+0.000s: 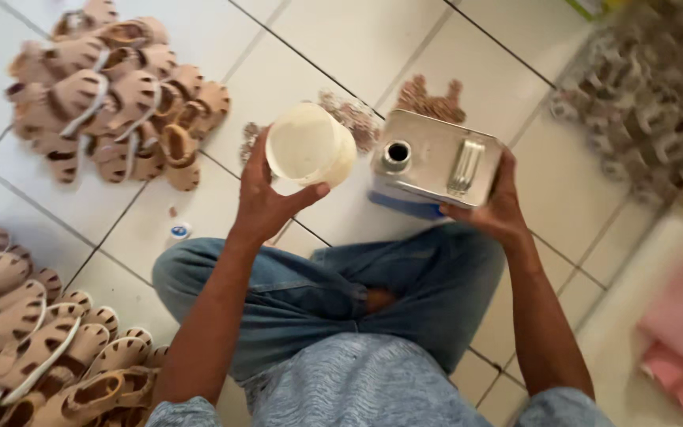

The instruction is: The person pours a liquid from a metal can into a small cup, then repeatedly picks up small shoes and applies the liquid to the white soles using their fingers. The shoes are placed on the floor after treatment.

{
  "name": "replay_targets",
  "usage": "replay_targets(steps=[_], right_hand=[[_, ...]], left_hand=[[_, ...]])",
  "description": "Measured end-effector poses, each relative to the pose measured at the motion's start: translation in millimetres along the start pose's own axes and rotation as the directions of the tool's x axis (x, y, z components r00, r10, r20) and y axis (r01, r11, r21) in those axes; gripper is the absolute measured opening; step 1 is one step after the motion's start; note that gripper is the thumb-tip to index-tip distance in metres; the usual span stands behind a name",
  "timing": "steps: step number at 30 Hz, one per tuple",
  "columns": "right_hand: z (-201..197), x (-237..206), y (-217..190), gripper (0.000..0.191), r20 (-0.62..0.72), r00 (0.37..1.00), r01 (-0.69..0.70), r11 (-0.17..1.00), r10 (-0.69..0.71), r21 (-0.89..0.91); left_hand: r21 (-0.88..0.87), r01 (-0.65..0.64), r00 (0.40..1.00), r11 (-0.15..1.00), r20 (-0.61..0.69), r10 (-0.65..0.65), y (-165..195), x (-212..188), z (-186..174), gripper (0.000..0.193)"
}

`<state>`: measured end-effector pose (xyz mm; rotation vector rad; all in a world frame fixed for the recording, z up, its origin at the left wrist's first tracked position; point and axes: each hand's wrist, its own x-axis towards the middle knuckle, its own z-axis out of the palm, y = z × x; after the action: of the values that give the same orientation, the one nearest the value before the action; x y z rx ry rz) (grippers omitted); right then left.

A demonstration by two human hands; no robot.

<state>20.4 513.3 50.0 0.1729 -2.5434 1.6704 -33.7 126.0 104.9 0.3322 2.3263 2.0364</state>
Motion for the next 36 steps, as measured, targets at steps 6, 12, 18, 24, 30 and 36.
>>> replay_targets(steps=[6, 12, 18, 24, 30, 36], right_hand=[[-27, -22, 9, 0.129, 0.044, 0.981, -0.174, 0.958, 0.189, -0.230], [-90, -61, 48, 0.091, -0.126, 0.882, -0.470, 0.822, 0.455, -0.322], [-53, -110, 61, 0.097, -0.090, 0.864, -0.404, 0.575, 0.496, -0.711], [-40, -112, 35, 0.084, -0.314, 0.881, -0.473, 0.656, 0.353, -0.588], [-30, -111, 24, 0.091, -0.276, 0.902, -0.429, 0.613, 0.332, -0.664], [-11, -109, 30, 0.087, -0.204, 0.913, -0.396, 0.648, 0.352, -0.651]], left_hand=[[0.082, -0.036, 0.992, 0.996, 0.125, 0.026, 17, -4, 40, 0.101], [0.167, -0.014, 0.995, 0.986, 0.099, -0.002, 16, -12, 49, 0.100], [0.285, -0.020, 0.999, 0.958, 0.037, 0.009, -5, -24, 31, 0.101], [0.269, 0.070, 0.998, 0.960, -0.018, -0.068, -51, -35, 19, 0.106], [0.448, 0.221, 0.975, 0.866, -0.078, -0.209, -89, -37, 25, 0.106], [0.490, 0.156, 0.986, 0.858, -0.019, -0.168, -108, -45, 16, 0.100]])
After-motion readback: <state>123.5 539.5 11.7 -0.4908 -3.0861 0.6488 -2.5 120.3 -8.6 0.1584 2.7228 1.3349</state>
